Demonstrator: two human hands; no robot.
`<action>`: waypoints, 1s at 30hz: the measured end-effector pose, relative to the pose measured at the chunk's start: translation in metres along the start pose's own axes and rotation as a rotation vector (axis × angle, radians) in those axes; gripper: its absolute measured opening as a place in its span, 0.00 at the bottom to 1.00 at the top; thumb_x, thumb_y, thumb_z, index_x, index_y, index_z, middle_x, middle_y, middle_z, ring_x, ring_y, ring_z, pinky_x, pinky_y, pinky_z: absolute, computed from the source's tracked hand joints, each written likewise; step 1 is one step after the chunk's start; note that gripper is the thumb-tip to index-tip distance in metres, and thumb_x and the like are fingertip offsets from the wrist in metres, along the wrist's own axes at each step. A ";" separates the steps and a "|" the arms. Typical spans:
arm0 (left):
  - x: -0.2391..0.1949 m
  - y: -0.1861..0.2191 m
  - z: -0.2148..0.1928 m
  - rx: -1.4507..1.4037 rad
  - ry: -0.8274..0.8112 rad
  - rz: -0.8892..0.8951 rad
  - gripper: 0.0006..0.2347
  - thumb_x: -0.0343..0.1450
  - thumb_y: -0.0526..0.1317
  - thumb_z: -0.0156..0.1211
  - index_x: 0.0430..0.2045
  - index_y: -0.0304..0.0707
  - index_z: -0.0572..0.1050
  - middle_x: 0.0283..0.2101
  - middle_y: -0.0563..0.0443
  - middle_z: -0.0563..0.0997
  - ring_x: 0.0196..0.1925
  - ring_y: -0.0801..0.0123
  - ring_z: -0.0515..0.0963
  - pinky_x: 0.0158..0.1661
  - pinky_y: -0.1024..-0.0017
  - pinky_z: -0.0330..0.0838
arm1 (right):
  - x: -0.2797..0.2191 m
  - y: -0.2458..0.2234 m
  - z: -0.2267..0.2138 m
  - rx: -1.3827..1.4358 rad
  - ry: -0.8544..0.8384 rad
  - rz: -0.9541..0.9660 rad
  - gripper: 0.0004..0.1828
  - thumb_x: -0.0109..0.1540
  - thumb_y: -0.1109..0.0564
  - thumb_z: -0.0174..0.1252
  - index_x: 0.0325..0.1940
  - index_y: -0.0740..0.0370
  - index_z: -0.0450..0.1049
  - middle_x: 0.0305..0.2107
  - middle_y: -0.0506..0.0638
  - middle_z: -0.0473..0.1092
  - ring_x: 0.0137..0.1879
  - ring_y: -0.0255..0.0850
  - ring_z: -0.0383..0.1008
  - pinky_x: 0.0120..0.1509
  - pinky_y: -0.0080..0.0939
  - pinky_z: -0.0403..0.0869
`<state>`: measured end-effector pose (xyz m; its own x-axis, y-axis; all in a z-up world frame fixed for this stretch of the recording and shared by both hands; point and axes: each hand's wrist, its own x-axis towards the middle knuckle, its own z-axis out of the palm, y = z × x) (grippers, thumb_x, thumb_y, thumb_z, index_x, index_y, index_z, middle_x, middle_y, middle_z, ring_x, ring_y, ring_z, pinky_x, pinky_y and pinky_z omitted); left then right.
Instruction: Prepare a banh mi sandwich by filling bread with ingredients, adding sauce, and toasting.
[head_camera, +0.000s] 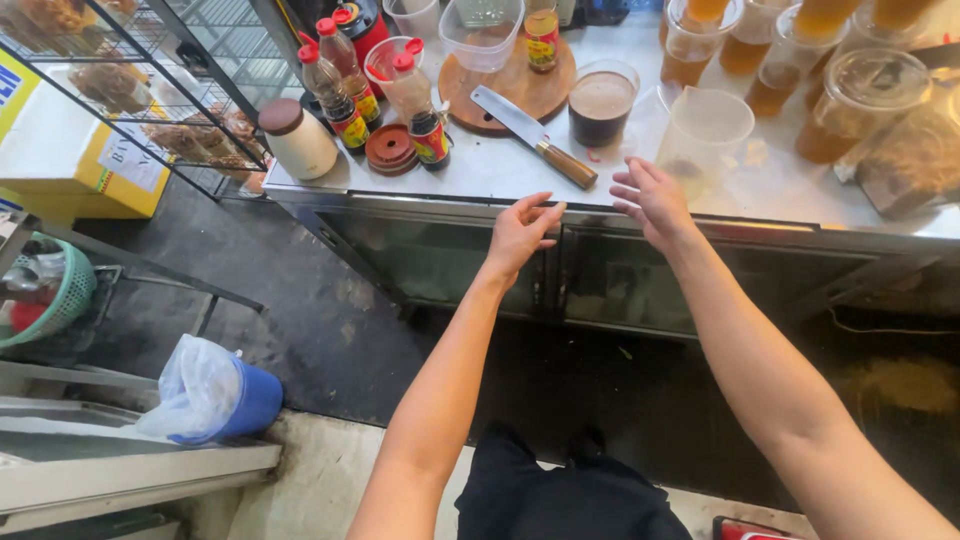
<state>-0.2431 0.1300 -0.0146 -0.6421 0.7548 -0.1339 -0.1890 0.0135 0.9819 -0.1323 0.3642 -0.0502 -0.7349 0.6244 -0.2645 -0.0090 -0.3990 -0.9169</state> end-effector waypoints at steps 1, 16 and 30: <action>0.020 -0.003 0.000 0.000 0.003 -0.007 0.25 0.68 0.48 0.68 0.58 0.34 0.73 0.47 0.45 0.83 0.46 0.67 0.83 0.40 0.71 0.79 | 0.023 0.001 0.001 0.001 0.000 0.007 0.26 0.70 0.45 0.51 0.70 0.56 0.65 0.54 0.53 0.71 0.54 0.43 0.75 0.54 0.44 0.74; 0.294 -0.035 0.003 0.623 -0.141 0.424 0.56 0.51 0.53 0.81 0.70 0.23 0.51 0.64 0.29 0.71 0.68 0.47 0.71 0.64 0.61 0.67 | 0.149 -0.020 0.030 -0.028 0.421 0.118 0.32 0.68 0.34 0.43 0.76 0.40 0.57 0.63 0.46 0.56 0.63 0.49 0.61 0.65 0.60 0.65; 0.316 -0.050 0.007 0.510 -0.108 0.452 0.64 0.43 0.54 0.83 0.68 0.17 0.46 0.63 0.23 0.67 0.67 0.42 0.68 0.66 0.58 0.62 | 0.147 -0.007 0.023 -0.783 0.743 -0.224 0.33 0.76 0.46 0.56 0.80 0.60 0.56 0.66 0.60 0.64 0.68 0.45 0.66 0.69 0.47 0.68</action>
<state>-0.4308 0.3724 -0.1048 -0.4928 0.8199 0.2914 0.4699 -0.0311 0.8822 -0.2562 0.4435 -0.0761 -0.1772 0.9825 0.0581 0.5343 0.1456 -0.8326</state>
